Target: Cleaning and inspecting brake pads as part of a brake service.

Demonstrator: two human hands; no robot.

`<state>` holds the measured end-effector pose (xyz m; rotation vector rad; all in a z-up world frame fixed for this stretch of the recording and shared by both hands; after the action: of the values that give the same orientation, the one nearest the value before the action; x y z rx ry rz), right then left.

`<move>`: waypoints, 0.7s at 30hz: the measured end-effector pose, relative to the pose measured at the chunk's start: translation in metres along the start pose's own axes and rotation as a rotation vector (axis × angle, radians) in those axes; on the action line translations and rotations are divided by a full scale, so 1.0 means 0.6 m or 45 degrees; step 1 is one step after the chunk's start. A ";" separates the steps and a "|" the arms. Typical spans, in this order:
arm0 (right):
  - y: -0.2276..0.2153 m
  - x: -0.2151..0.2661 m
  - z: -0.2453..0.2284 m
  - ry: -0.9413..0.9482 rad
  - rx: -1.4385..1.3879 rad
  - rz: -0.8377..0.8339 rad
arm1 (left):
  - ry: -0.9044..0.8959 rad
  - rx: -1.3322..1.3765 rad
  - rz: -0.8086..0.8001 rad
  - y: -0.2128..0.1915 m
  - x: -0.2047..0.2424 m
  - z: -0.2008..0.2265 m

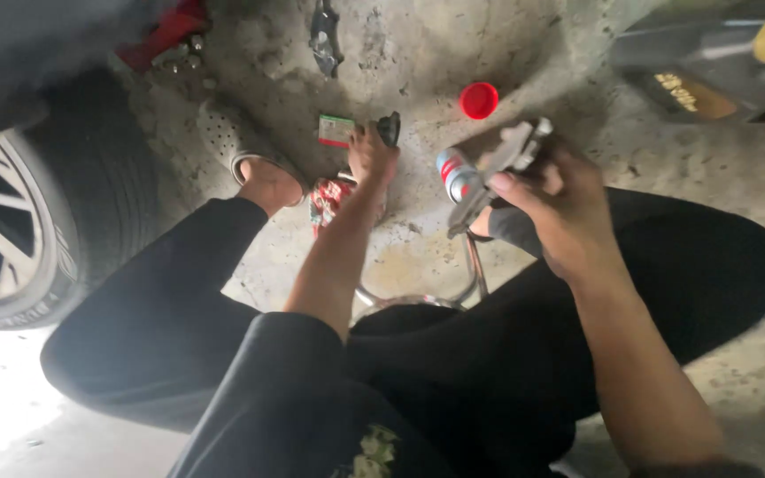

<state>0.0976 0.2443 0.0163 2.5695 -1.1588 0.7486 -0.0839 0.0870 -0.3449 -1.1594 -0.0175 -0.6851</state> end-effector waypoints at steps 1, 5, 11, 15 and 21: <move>-0.015 -0.005 0.002 -0.011 -0.002 0.080 | -0.025 -0.082 -0.006 0.020 -0.001 -0.012; -0.038 -0.019 -0.006 -0.066 -0.031 0.196 | 0.124 -0.169 0.032 0.050 -0.005 -0.031; -0.058 -0.029 0.001 -0.101 0.085 0.245 | 0.321 -0.399 -0.036 0.081 -0.013 -0.042; -0.053 -0.032 0.014 0.022 -0.366 0.098 | 0.280 -0.389 -0.099 0.063 -0.011 -0.027; -0.027 -0.018 0.002 0.014 -0.605 -0.069 | 0.316 -0.244 -0.069 -0.005 -0.007 -0.006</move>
<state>0.1043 0.2612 0.0095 2.1860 -1.1001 0.4109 -0.0903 0.0852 -0.3454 -1.2525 0.2313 -0.8895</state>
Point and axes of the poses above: each hand's wrist, its own x-axis away from the middle knuckle, its own y-axis out of the palm, z = x × y, the point moved 9 cm from there along -x, towards the middle knuckle, and after that the axes turned 5 degrees about z, right-handed, at the moved point
